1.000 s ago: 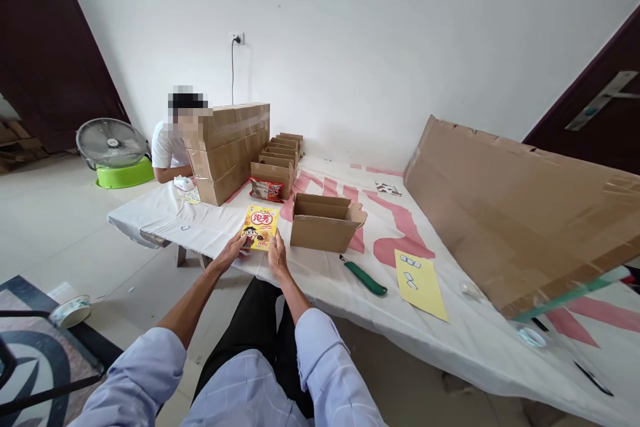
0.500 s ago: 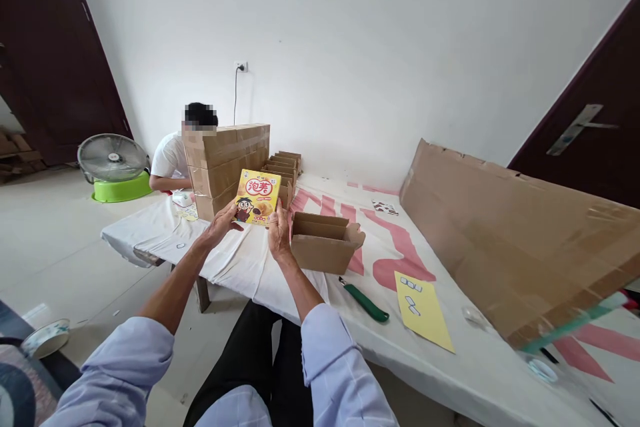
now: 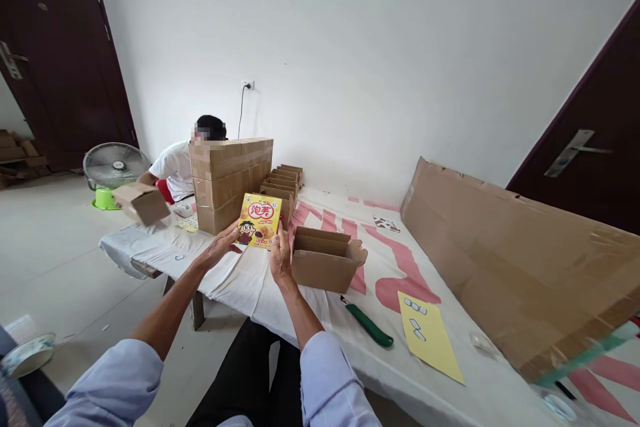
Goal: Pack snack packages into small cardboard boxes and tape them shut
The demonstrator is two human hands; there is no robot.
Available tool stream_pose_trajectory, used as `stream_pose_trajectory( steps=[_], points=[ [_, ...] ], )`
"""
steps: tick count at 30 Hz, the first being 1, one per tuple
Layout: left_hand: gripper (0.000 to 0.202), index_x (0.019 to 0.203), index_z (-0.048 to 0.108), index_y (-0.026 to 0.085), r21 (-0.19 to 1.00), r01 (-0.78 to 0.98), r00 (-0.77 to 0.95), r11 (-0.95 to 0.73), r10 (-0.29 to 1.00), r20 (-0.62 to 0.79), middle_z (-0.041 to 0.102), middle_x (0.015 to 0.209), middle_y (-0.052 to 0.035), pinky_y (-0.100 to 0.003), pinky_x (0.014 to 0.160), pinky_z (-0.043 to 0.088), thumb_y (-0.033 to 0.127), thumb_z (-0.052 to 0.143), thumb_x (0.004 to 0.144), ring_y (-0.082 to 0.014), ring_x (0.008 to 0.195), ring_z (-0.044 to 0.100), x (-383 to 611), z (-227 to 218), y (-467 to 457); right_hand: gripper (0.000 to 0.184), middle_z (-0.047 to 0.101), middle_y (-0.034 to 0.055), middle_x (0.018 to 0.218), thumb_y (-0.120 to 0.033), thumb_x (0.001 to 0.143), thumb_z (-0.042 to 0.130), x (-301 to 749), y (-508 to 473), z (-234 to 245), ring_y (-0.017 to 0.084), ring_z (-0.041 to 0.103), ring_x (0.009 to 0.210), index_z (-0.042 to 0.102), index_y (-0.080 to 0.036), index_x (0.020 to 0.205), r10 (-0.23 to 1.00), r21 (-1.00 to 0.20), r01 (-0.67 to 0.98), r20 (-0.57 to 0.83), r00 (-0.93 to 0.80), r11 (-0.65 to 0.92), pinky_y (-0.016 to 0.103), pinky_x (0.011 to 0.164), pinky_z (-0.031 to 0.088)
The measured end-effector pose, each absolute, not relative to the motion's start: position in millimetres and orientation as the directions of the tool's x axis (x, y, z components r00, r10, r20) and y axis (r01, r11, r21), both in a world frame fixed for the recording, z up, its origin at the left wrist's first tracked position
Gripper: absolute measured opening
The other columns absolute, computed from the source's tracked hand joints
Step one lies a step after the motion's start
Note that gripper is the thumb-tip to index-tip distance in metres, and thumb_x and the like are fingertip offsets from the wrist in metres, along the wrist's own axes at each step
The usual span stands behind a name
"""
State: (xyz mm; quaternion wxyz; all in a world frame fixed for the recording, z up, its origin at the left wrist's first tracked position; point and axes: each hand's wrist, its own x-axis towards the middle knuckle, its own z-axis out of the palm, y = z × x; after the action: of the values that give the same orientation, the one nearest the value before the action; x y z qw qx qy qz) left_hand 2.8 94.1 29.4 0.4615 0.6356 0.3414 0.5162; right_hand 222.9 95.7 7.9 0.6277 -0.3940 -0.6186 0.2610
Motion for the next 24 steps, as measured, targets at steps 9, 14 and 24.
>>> stream_pose_trajectory(
  steps=[9,14,24],
  points=[
    [0.094,0.168,0.051,0.031,0.989,0.014,0.265,-0.150,0.954,0.141,0.073,0.144,-0.0158,-0.030,0.075,0.058,0.084,0.065,0.093,-0.0295,0.115,0.070,3.6,-43.9,90.8,0.080,0.069,0.0155,0.140,-0.075,0.104,0.042,222.4,99.1,-82.8,0.032,0.069,0.121,0.060,-0.023,0.162,0.904,-0.911,0.087,0.411,0.120,0.403,0.045,0.096,0.064],
    [0.097,0.169,0.048,0.032,0.996,0.026,0.283,-0.091,0.956,0.080,0.074,0.141,-0.0143,-0.029,0.075,0.057,0.087,0.064,0.090,-0.0271,0.111,0.070,2.6,-64.7,93.4,0.070,0.069,0.0156,0.139,-0.065,0.109,0.039,224.7,105.0,-105.0,0.032,0.066,0.129,0.062,-0.024,0.160,0.896,-0.896,0.198,0.426,0.127,0.398,0.050,0.111,0.059],
    [0.082,0.155,0.061,0.026,0.996,-0.041,0.290,-0.085,0.952,0.093,0.076,0.141,-0.0141,-0.031,0.079,0.058,0.056,0.085,0.082,-0.0307,0.120,0.074,4.0,-53.0,89.2,0.065,0.065,0.0170,0.148,-0.046,0.111,0.035,222.5,98.4,-100.7,0.030,0.061,0.141,0.051,-0.020,0.168,0.879,-0.854,0.287,0.471,0.076,0.433,0.048,0.122,0.051]
  ],
)
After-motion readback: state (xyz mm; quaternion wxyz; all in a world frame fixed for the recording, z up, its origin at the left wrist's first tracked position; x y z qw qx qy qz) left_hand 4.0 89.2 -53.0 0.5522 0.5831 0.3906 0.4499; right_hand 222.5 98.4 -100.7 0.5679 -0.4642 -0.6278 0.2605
